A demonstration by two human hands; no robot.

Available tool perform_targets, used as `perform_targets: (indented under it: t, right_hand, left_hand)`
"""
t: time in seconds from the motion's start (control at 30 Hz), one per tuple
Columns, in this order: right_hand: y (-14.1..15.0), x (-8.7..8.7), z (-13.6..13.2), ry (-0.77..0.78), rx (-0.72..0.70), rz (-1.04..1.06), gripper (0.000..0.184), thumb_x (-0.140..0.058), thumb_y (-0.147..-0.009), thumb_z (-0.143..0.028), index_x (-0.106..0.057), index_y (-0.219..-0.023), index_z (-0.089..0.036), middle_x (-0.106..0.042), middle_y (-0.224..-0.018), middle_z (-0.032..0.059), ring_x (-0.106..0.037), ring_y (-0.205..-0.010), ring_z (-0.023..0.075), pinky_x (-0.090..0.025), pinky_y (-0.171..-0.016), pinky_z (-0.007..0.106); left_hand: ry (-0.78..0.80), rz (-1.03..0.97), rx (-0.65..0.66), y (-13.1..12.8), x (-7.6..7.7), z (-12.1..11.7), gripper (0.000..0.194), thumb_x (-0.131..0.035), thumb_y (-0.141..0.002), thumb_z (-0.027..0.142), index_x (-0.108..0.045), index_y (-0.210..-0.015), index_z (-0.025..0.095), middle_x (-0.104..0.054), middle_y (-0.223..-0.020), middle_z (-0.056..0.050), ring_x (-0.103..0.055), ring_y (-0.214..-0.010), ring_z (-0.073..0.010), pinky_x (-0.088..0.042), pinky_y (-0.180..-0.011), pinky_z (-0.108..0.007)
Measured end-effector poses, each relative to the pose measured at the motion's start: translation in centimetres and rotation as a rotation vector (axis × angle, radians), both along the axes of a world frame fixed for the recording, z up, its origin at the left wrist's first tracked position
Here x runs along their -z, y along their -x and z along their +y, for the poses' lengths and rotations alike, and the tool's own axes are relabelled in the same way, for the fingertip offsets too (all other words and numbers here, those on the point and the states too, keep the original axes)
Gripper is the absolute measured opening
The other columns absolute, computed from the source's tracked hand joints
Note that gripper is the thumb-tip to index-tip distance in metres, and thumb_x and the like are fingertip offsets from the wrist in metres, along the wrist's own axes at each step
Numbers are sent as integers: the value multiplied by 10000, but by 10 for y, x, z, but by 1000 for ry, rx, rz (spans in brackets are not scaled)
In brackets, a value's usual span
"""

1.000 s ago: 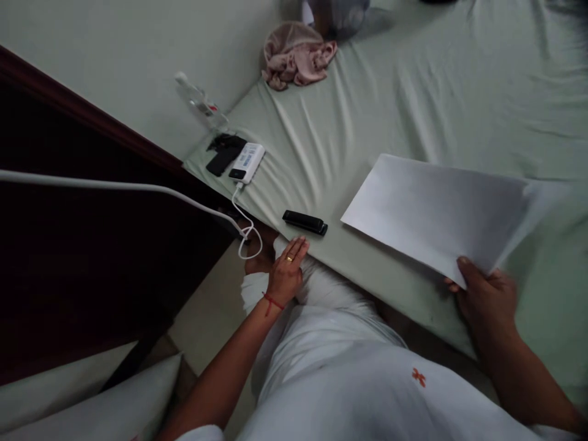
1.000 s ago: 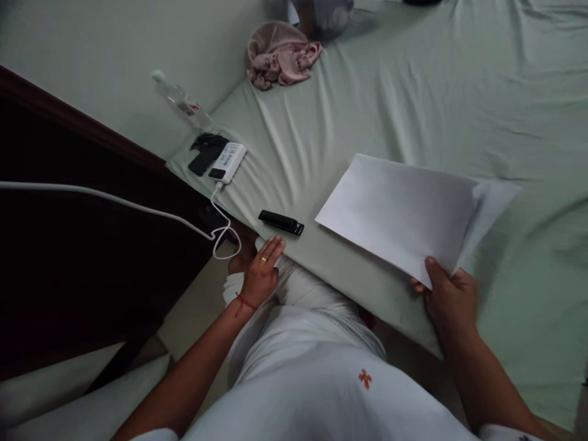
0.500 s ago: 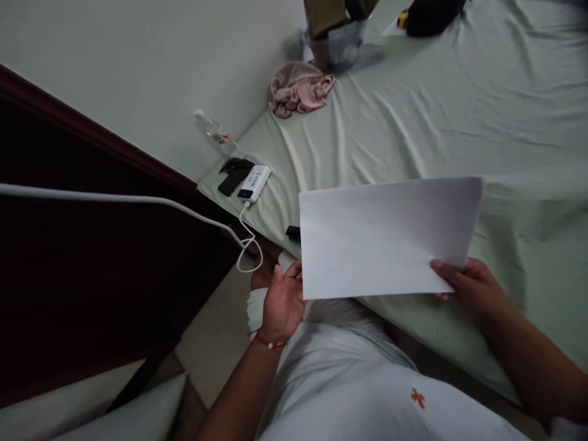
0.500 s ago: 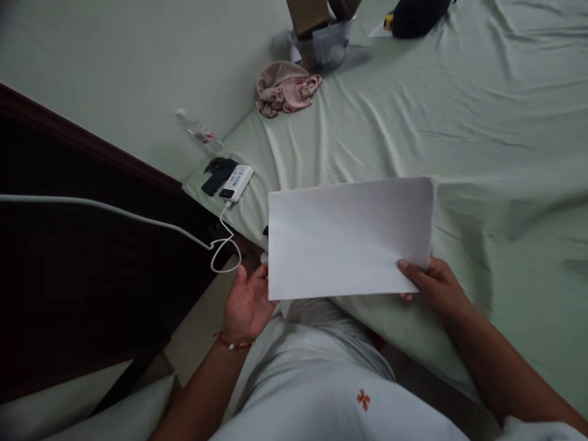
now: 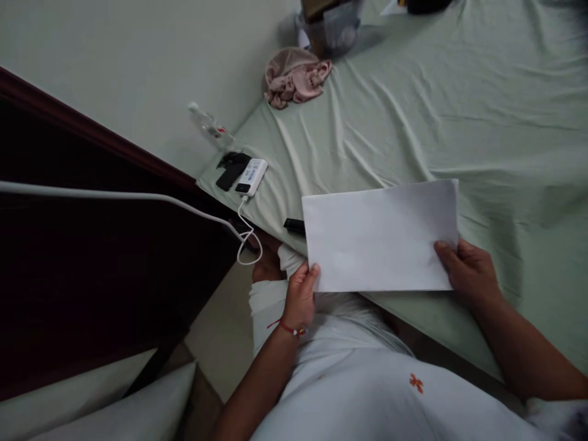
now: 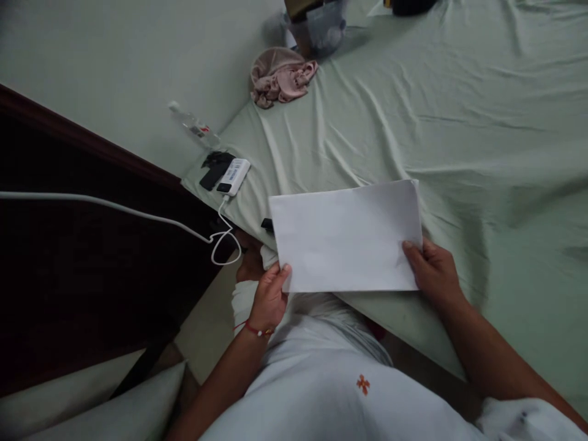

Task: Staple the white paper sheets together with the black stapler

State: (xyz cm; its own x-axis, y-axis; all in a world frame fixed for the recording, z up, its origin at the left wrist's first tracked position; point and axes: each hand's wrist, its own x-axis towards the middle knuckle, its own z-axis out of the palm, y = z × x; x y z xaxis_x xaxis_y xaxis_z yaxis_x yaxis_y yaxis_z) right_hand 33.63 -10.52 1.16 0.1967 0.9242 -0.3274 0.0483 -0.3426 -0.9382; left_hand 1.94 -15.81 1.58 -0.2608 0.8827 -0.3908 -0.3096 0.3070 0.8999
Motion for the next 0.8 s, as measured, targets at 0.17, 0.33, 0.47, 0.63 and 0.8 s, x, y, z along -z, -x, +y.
perform_targets:
  t: [0.17, 0.33, 0.47, 0.63, 0.8]
  right_hand:
    - [-7, 1, 2, 24, 36, -23, 355, -827, -772, -541, -713, -859, -216, -641, -688, 4, -496, -551, 147, -351, -477, 259]
    - [-12, 7, 6, -56, -26, -311, 312, -738, -843, -517, -691, -811, -210, -545, -621, -23, -430, -558, 137, -292, -481, 253]
    - [-16, 8, 9, -70, -26, -320, 287, -703, -871, -478, -686, -811, -198, -559, -657, -13, -442, -597, 136, -315, -509, 257]
    - [-14, 5, 8, -51, 10, -196, 239, -721, -877, -440, -694, -850, -204, -580, -705, -8, -441, -610, 133, -314, -525, 269]
    - [-7, 2, 6, -95, 21, -275, 240, -698, -907, -424, -712, -865, -189, -553, -710, -17, -431, -636, 121, -321, -561, 269]
  left_hand:
    - [105, 71, 37, 5, 4, -1, 504, -966, -644, 589, -738, -811, 172, -675, -715, 20, -558, -596, -93, -451, -491, -188]
    - [122, 150, -1, 5, 10, -1, 647, -951, -595, 719, -602, -639, 176, -514, -569, 63, -411, -490, -61, -307, -412, -195]
    - [143, 76, -21, 1, 16, -2, 668, -929, -603, 765, -611, -650, 179, -513, -552, 61, -418, -493, -77, -303, -429, -221]
    - [83, -83, -6, 0, 19, -5, 567, -1027, -559, 575, -678, -776, 185, -656, -669, 43, -570, -616, -113, -463, -614, -238]
    - [99, 7, -67, 2, 25, -5, 636, -994, -593, 652, -564, -649, 187, -534, -572, 73, -445, -542, -75, -378, -549, -215]
